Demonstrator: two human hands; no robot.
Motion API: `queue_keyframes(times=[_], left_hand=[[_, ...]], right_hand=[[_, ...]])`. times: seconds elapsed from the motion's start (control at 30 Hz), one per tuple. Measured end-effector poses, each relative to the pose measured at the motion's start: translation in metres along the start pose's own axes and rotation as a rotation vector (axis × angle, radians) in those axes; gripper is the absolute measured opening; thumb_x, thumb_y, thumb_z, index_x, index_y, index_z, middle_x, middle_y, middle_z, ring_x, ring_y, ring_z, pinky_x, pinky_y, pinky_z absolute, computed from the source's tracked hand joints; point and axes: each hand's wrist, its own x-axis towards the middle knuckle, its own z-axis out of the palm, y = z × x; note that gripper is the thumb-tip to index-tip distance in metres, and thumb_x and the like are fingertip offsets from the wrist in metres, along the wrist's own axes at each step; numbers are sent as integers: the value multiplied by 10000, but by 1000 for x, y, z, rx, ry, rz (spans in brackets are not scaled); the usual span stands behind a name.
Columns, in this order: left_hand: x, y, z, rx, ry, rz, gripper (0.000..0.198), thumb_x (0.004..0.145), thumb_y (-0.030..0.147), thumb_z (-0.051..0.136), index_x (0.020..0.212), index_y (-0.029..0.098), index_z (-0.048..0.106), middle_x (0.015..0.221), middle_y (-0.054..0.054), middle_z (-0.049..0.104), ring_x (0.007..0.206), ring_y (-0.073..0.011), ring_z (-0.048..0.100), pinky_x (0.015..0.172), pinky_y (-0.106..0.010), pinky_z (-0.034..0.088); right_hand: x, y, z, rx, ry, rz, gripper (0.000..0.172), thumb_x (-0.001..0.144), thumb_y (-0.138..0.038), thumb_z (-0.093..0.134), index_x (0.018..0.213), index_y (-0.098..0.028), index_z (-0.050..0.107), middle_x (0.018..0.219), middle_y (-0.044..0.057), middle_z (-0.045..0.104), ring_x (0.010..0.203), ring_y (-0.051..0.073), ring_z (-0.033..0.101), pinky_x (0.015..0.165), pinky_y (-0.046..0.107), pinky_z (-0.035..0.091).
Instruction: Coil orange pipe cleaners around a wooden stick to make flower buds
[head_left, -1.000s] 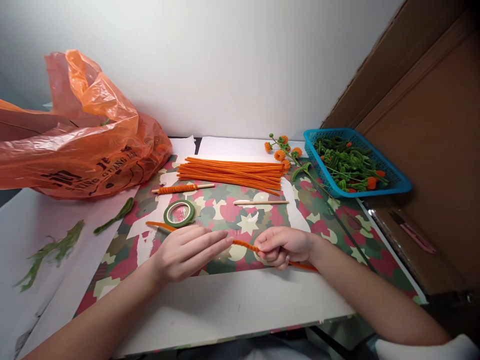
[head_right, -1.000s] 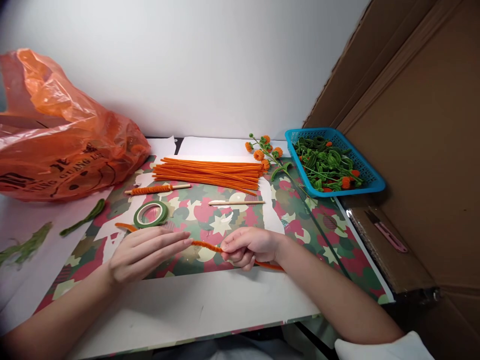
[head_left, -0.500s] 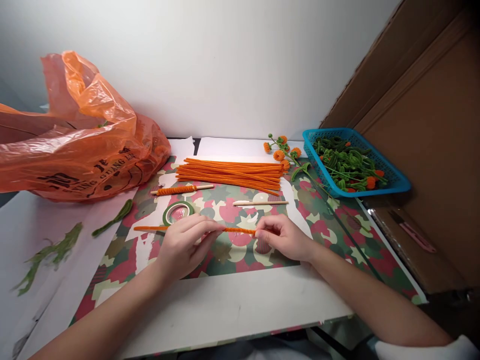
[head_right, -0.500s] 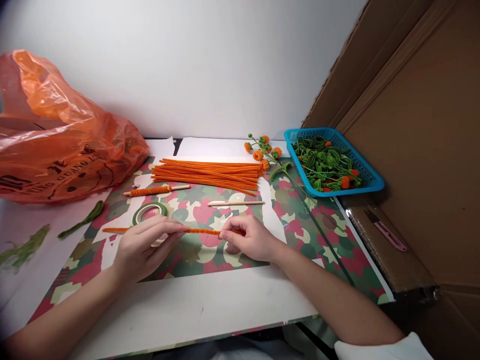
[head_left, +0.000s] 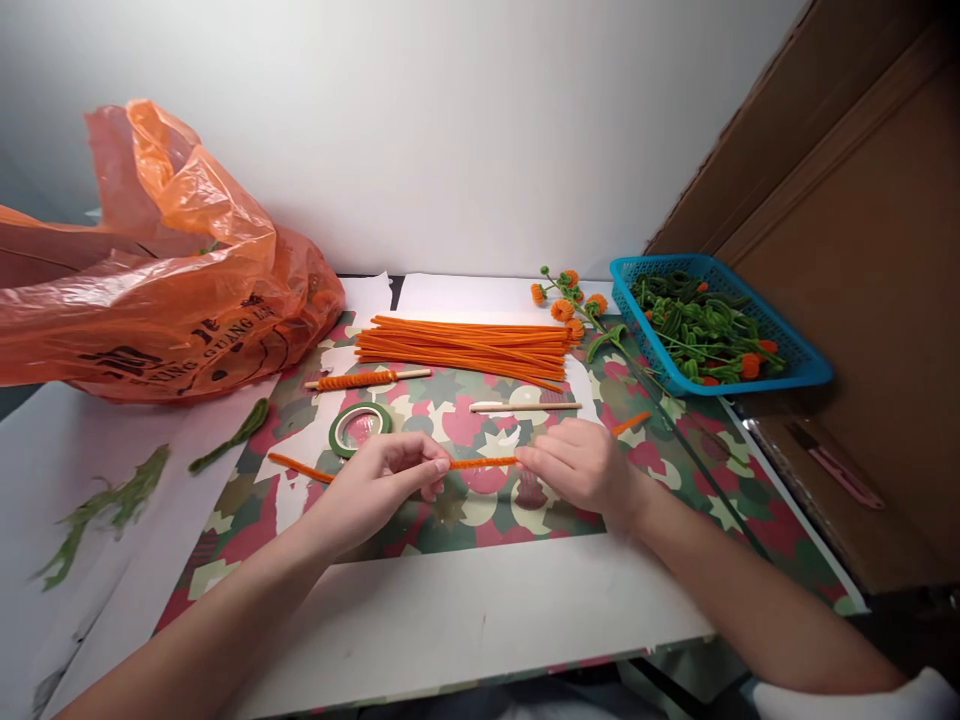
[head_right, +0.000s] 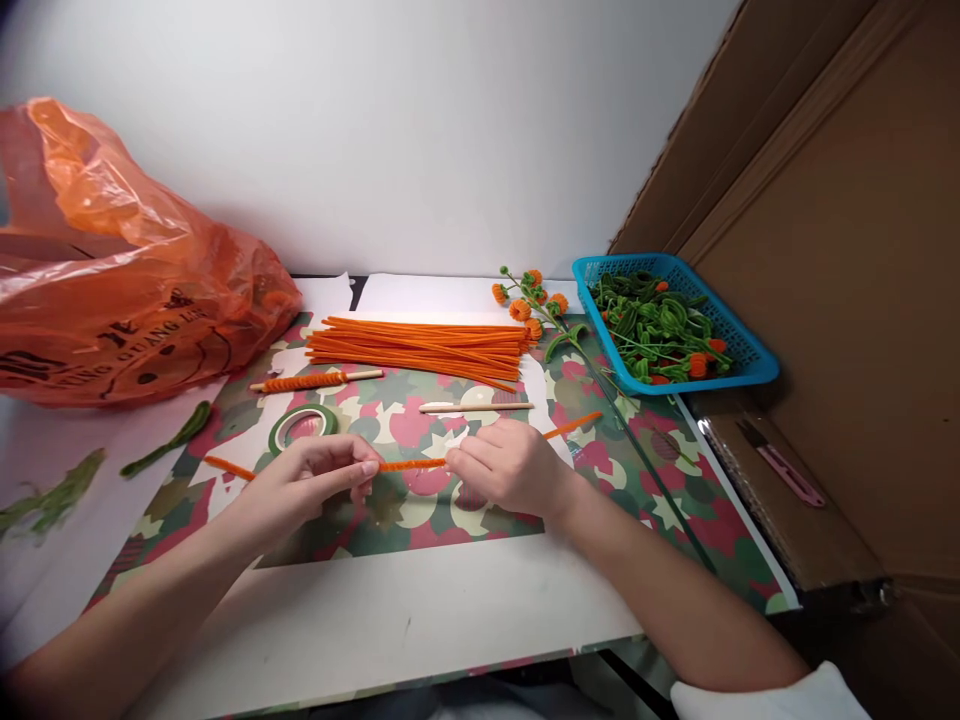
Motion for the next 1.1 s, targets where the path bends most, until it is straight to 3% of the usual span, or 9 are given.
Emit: queue_keyframes(times=[0.1,0.2,0.27,0.37,0.53,0.77,0.9,1.0,1.1], left_hand=[[1,-4,-3,-69,-105,-137,242,848,344,541,692,163,581,597,-7,602,485,-110,548,442,-212,445],[1,-5,-4,52,-68,-114,269,851,380,534,711,160,598,633,-14,622,489,-107,545,422,-197,413],[0,-6,-2,244,53,27,256,866,367,515,745,166,617,646,-10,628,496,-103,536,419,-192,396],[0,-9,1,586,233,377,187,879,272,501,804,173,639,641,0,629,515,-99,531,464,-195,406],[3,-15,2,913,361,812,133,853,147,541,942,180,634,750,-17,681,622,-116,596,543,-217,425],[4,-12,-3,990,381,936,161,834,115,579,965,199,621,779,-15,712,639,-126,610,576,-248,440],[3,-13,-4,989,365,967,184,821,98,586,975,194,619,814,-29,722,670,-139,626,602,-267,469],[-1,-14,-5,1015,368,1029,187,811,92,595,966,190,631,826,-33,729,679,-146,625,609,-282,484],[-4,-15,-5,1049,383,1129,210,785,73,620,966,175,652,812,-31,731,690,-155,623,609,-294,494]], right_hand=[[0,0,2,42,-36,4,293,928,-253,395,755,-212,628,567,35,489,537,153,333,517,315,191],[0,3,7,81,-5,7,277,927,-263,403,761,-205,616,585,40,533,557,154,394,532,310,231],[0,5,10,147,24,37,266,931,-255,396,783,-192,608,636,47,588,594,153,462,564,294,290],[-1,7,10,353,-5,166,242,937,-258,399,831,-182,603,691,39,628,611,140,519,598,260,361],[-4,5,6,558,-84,331,207,934,-248,421,856,-183,602,698,11,606,622,122,527,593,217,370],[-3,2,5,615,-118,360,213,937,-238,405,870,-182,599,692,4,591,638,122,520,617,221,365],[-1,-1,0,807,-169,484,225,930,-287,427,816,-170,582,656,-6,576,605,108,515,584,208,372],[-1,-1,-7,1069,-283,643,242,905,-361,485,780,-163,546,612,-30,544,526,76,461,499,182,347],[-2,4,-11,1325,-502,724,294,870,-415,537,773,-139,559,558,-50,489,433,42,372,394,160,273]])
